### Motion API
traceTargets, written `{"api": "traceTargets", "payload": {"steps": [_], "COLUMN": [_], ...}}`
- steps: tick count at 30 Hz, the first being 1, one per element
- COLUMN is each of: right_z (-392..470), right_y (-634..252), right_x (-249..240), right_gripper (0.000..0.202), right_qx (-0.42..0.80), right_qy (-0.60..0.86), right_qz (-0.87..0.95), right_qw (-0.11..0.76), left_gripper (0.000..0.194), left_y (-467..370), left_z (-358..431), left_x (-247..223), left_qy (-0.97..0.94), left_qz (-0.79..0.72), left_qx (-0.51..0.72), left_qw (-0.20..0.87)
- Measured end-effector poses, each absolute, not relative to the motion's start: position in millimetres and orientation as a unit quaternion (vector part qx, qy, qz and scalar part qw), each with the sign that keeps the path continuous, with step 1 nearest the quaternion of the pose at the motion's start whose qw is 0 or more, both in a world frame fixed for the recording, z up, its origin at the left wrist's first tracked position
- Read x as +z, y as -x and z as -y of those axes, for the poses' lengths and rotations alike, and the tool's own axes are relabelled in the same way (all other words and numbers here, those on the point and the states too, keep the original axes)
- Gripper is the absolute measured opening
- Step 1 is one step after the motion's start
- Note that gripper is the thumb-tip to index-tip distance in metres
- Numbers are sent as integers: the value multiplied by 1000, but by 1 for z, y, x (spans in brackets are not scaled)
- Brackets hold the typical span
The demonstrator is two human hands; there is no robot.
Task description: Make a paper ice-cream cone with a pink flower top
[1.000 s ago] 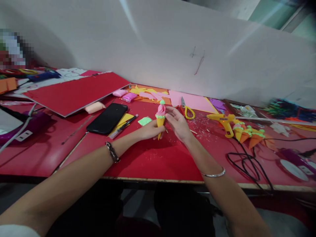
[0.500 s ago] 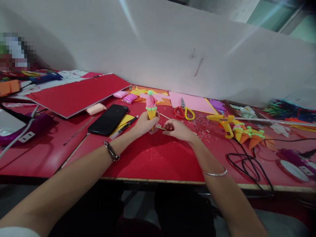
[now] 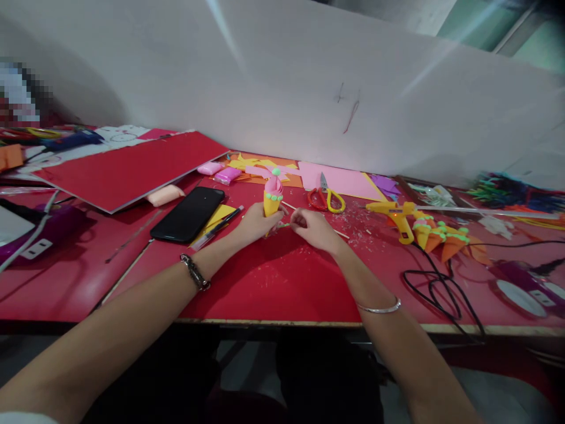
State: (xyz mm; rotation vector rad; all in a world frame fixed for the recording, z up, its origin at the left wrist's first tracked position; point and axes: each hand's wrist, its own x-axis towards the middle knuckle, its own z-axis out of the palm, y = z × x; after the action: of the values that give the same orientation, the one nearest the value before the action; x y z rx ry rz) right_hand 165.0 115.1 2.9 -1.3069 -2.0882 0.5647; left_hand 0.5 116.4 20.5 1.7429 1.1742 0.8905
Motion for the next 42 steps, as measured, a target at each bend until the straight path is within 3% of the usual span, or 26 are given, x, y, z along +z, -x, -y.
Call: {"api": "traceTargets", "payload": {"steps": [6, 10, 13, 19, 25, 42], "right_z": [-117, -118, -118, -117, -117, -112], "right_y": [-160, -158, -159, -162, -161, -155], "right_x": [7, 10, 9, 7, 7, 15], "right_gripper": [11, 22, 22, 16, 16, 10], "right_qx": [326, 365, 365, 222, 199, 358], "right_qy": [464, 464, 453, 461, 470, 445], "right_qz": [721, 678, 688, 759, 752, 678], "right_qw": [398, 438, 434, 404, 417, 462], "left_gripper": [26, 22, 22, 21, 18, 27], "left_y": [1, 1, 2, 2, 2, 3], "left_z": [-121, -121, -118, -115, -120, -120], "left_x": [15, 14, 18, 23, 17, 16], "left_qy": [-706, -709, -719, -732, -744, -707], "left_qz": [-468, -472, -475, -496, -454, -423], "left_qx": [339, 323, 309, 286, 307, 322], "left_qw": [410, 412, 402, 369, 383, 466]}}
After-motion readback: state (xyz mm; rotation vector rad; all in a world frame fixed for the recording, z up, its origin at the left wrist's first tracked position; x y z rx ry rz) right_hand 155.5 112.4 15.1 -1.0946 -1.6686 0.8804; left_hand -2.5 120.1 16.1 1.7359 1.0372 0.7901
